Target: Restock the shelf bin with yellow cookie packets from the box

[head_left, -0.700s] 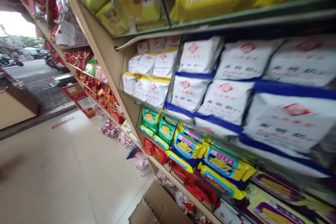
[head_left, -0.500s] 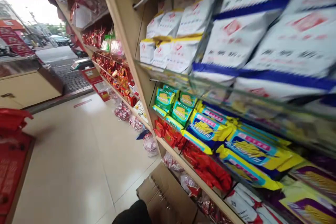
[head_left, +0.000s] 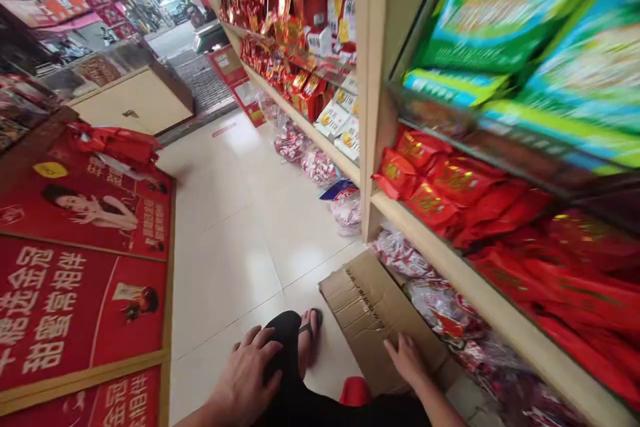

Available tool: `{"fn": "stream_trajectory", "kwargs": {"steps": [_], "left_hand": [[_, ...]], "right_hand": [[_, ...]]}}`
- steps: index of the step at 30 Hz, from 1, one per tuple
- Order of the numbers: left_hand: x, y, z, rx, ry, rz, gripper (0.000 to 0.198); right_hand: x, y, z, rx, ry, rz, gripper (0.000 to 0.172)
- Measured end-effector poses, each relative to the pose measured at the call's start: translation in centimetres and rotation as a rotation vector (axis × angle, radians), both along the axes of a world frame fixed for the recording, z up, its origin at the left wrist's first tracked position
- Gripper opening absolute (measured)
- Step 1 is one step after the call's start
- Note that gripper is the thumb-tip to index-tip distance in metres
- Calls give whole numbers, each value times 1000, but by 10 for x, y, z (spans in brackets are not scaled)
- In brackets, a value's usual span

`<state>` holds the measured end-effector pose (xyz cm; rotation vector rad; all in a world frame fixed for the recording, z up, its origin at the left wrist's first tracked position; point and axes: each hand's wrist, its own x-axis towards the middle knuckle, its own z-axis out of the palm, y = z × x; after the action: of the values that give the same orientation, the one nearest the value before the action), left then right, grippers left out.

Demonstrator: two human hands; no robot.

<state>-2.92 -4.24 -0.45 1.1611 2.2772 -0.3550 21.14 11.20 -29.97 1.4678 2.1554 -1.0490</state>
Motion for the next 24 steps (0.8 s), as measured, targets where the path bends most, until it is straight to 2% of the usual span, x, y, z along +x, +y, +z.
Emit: {"fn": "stream_trajectory", "kwargs": {"steps": [2, 5, 8, 11, 13, 15, 17, 21, 22, 24], "left_hand": [[-2, 2, 1, -5, -20, 22, 33], [-4, 7, 1, -29, -48, 40, 34], [-4, 10, 2, -44, -71, 34, 34], [-9, 18, 0, -63, -96, -18, 33], [-14, 31, -12, -116, -132, -130, 27], [-16, 53, -40, -193, -186, -279, 26], [-7, 83, -85, -213, -244, -363, 31], [36, 146, -185, -154, -364, -536, 47], [48, 159, -205, -132, -379, -568, 45], [64, 176, -235, -117, -377, -593, 42]], "right_hand": [[-3, -7, -11, 14, -52, -3, 52], [-6, -18, -13, 69, -107, 6, 54], [-6, -20, -7, 267, -114, 161, 56], [1, -4, -2, 402, -135, 328, 52], [12, 15, 2, 409, -104, 333, 48], [26, 37, 7, 399, -53, 280, 46], [37, 56, 12, 333, -43, 221, 42], [42, 72, 17, 245, -85, 175, 36], [40, 73, 17, 245, -89, 176, 35], [36, 73, 19, 233, -95, 181, 33]]}}
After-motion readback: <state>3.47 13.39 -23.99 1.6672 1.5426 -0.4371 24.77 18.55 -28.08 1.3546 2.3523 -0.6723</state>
